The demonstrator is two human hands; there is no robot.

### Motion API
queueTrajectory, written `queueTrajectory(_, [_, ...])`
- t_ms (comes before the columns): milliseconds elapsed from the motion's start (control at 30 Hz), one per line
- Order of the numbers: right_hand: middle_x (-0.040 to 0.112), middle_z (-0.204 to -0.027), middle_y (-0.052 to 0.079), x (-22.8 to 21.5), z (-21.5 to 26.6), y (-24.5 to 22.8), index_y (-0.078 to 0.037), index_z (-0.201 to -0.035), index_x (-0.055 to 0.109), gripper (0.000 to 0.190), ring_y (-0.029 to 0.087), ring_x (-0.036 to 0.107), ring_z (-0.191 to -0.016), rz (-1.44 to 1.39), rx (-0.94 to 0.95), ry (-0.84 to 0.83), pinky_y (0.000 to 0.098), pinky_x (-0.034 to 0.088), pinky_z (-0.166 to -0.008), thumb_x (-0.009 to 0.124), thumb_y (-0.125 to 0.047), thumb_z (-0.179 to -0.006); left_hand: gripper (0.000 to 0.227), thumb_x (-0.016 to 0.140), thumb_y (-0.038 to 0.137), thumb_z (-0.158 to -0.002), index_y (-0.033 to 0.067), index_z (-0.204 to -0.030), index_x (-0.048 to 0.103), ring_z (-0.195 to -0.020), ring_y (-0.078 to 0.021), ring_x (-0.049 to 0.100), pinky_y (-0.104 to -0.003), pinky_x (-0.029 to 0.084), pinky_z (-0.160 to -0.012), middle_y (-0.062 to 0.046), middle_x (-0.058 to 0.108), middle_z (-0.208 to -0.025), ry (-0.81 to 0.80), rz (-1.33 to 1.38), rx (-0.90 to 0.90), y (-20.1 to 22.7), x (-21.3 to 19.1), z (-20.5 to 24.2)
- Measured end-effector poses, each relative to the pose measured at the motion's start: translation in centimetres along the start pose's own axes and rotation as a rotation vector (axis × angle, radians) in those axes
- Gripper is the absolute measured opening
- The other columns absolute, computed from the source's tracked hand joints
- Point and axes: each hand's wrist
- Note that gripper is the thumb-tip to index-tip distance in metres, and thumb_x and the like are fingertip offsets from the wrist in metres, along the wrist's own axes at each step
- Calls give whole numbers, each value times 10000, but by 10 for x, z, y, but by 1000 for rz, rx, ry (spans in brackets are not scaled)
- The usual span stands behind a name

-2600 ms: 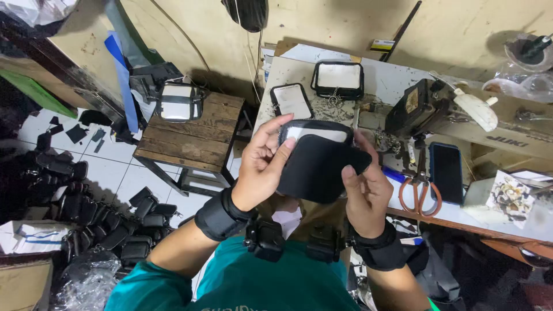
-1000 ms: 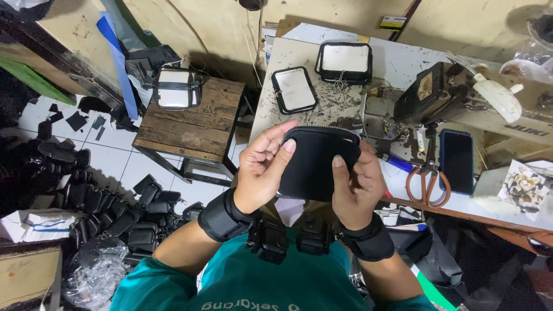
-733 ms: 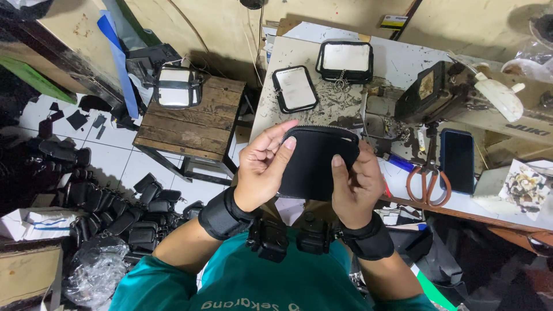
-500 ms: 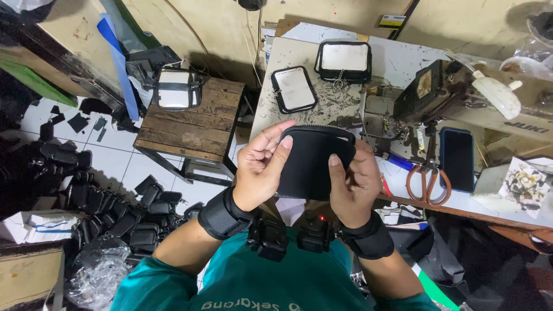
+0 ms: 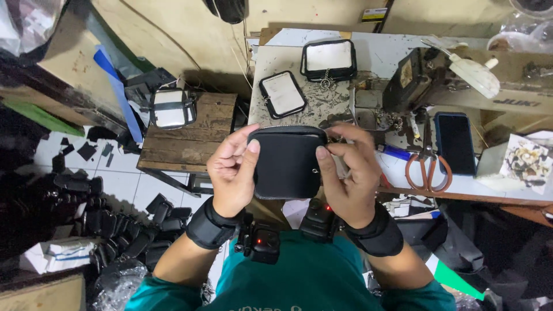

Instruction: The person assembles small black pouches by hand, using a hammer to tap metal hardware into place and a screwdriver to adjust the zipper area. They handle multiple pouches, inspecting the seams and zippers before moving to the next item.

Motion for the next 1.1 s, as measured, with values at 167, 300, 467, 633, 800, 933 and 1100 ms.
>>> queueTrajectory(167, [711,-997,221,4,6,7,54,-856,686,118,412,715,-1007,-59,36,27,446,552,-898,754,5,-940,274,613,38,-1015,-58,-1266,668,-814,-127,714,-283,625,-714,-162,782,-905,13,50,5,-9,-9,1])
queueTrajectory(300, [735,-954,220,3,5,9,43,-824,685,131,395,740,-942,-93,61,25,435,573,-844,754,18,-933,273,616,32,-1010,-72,-1257,667,-789,-133,717,-293,630,-701,-169,775,-885,29,63,8,-13,-13,2])
queueTrajectory(467, [730,-927,222,3,4,9,36,-813,687,144,405,749,-920,-114,80,15,451,581,-814,737,17,-946,268,623,20,-1000,-75,-1245,674,-781,-128,708,-294,631,-703,-158,772,-871,41,50,8,-16,-11,4])
queueTrajectory(633, [703,-881,193,2,6,9,26,-788,667,172,351,739,-864,-148,93,7,411,567,-791,723,40,-950,263,625,15,-995,-82,-1234,676,-763,-120,695,-290,625,-697,-146,757,-825,50,48,10,-12,-9,4])
queueTrajectory(800, [688,-849,201,1,4,9,22,-771,645,195,375,728,-818,-127,99,3,408,560,-748,718,46,-950,266,627,13,-992,-87,-1234,674,-759,-120,700,-287,624,-698,-146,756,-819,46,59,13,-17,-11,6])
queueTrajectory(933, [688,-847,194,1,4,10,22,-770,632,204,367,731,-820,-137,108,0,402,556,-749,717,36,-956,267,624,15,-997,-94,-1237,667,-772,-137,711,-299,627,-694,-163,762,-828,34,60,10,-14,-9,6])
queueTrajectory(1100, [670,-835,194,2,9,22,15,-752,609,221,374,718,-811,-181,116,-4,398,546,-731,704,47,-949,259,628,22,-997,-90,-1226,675,-750,-114,689,-279,613,-673,-141,749,-796,35,51,2,-10,-7,7])
Point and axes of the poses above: each hand's wrist, its own z-axis away from the middle knuckle, its own x-axis out of the palm, y = z × x
